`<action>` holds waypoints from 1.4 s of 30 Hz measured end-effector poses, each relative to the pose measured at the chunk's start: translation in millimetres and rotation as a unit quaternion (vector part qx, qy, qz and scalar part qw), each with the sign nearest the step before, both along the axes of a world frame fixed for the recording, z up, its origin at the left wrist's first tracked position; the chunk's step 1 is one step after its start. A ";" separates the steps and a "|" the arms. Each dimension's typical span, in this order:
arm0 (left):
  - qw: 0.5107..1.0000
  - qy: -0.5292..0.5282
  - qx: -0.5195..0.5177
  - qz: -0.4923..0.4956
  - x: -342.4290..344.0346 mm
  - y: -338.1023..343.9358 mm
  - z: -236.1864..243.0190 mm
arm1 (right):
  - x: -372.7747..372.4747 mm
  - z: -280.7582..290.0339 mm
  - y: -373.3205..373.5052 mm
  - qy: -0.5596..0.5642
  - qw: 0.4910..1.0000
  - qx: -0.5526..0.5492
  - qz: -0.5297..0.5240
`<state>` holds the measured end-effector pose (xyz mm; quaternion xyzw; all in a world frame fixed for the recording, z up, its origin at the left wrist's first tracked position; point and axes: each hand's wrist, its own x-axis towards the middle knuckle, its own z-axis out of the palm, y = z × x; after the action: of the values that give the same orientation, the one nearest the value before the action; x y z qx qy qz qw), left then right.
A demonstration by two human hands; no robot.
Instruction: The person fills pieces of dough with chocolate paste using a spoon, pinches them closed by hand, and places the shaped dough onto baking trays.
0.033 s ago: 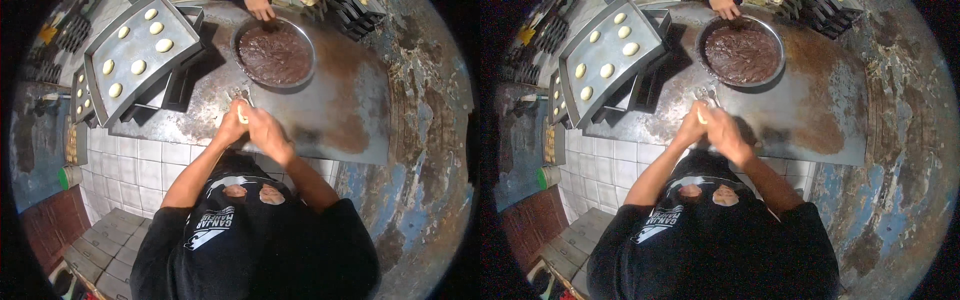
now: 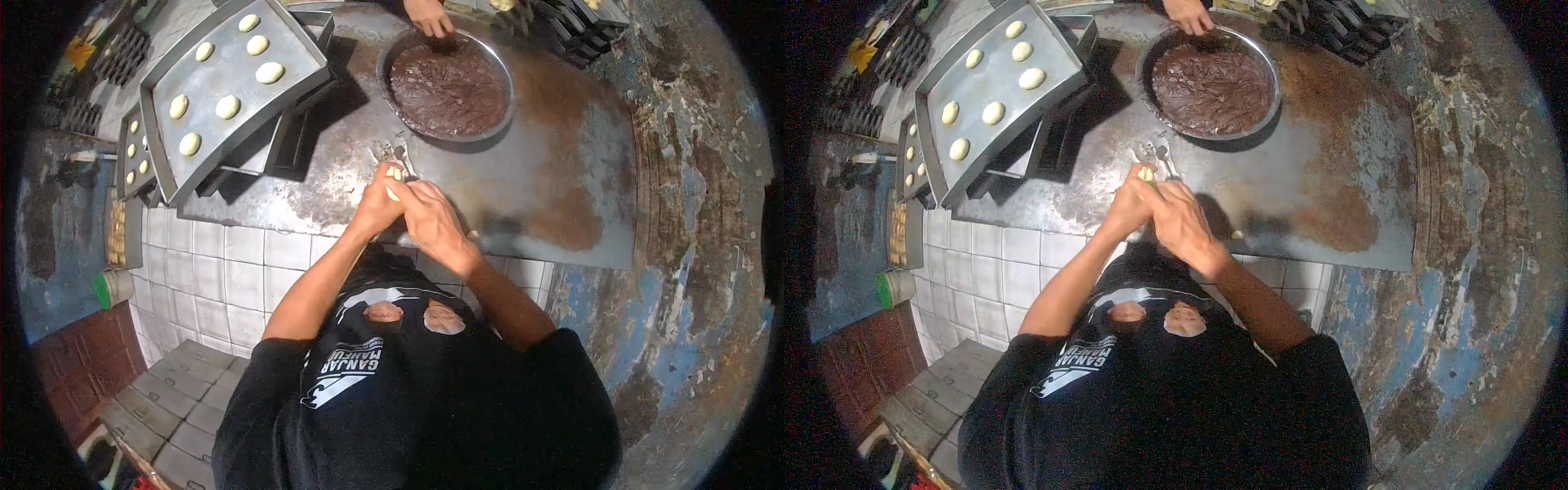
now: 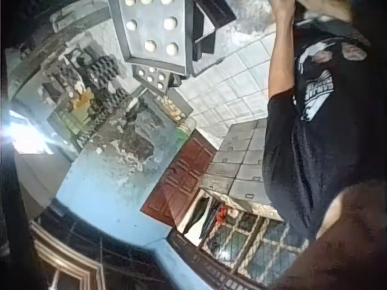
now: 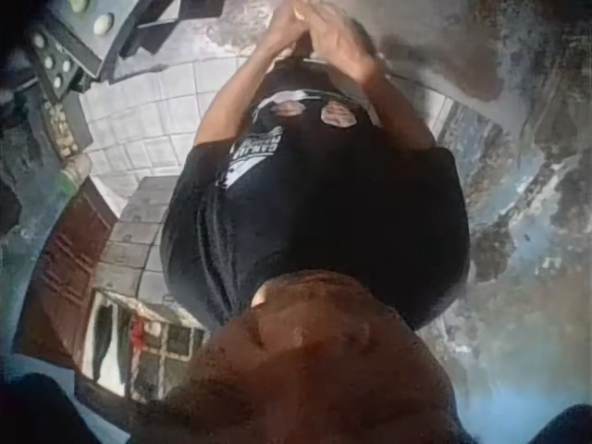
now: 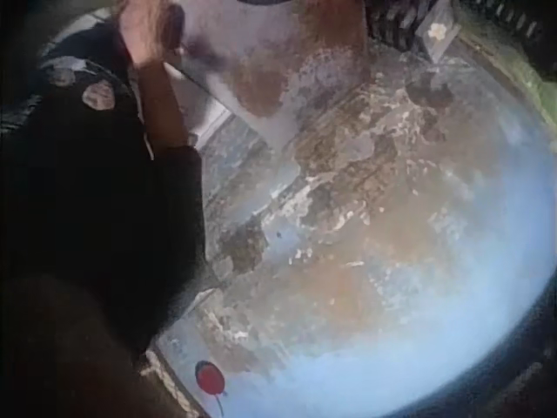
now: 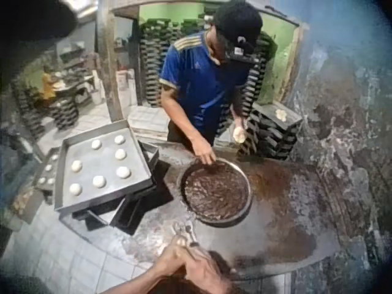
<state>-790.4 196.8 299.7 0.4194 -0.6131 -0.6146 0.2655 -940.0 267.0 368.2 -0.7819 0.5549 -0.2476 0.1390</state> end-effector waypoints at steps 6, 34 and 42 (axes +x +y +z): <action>0.970 0.145 0.194 -0.006 -6.0 51.9 50.9 | -4.8 -21.4 53.3 -0.375 0.911 0.048 -0.162; 0.997 -0.052 0.040 0.040 140.4 86.9 95.5 | 90.7 65.4 5.0 -0.386 0.892 0.171 0.161; 0.936 0.308 0.116 0.126 167.9 21.2 119.4 | 189.3 24.5 -50.9 -0.377 0.925 -0.032 0.049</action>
<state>-622.5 218.0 419.1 0.3110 -0.3681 -0.7419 0.4662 -750.7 216.1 392.7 -0.6612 0.4148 -0.5342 0.3246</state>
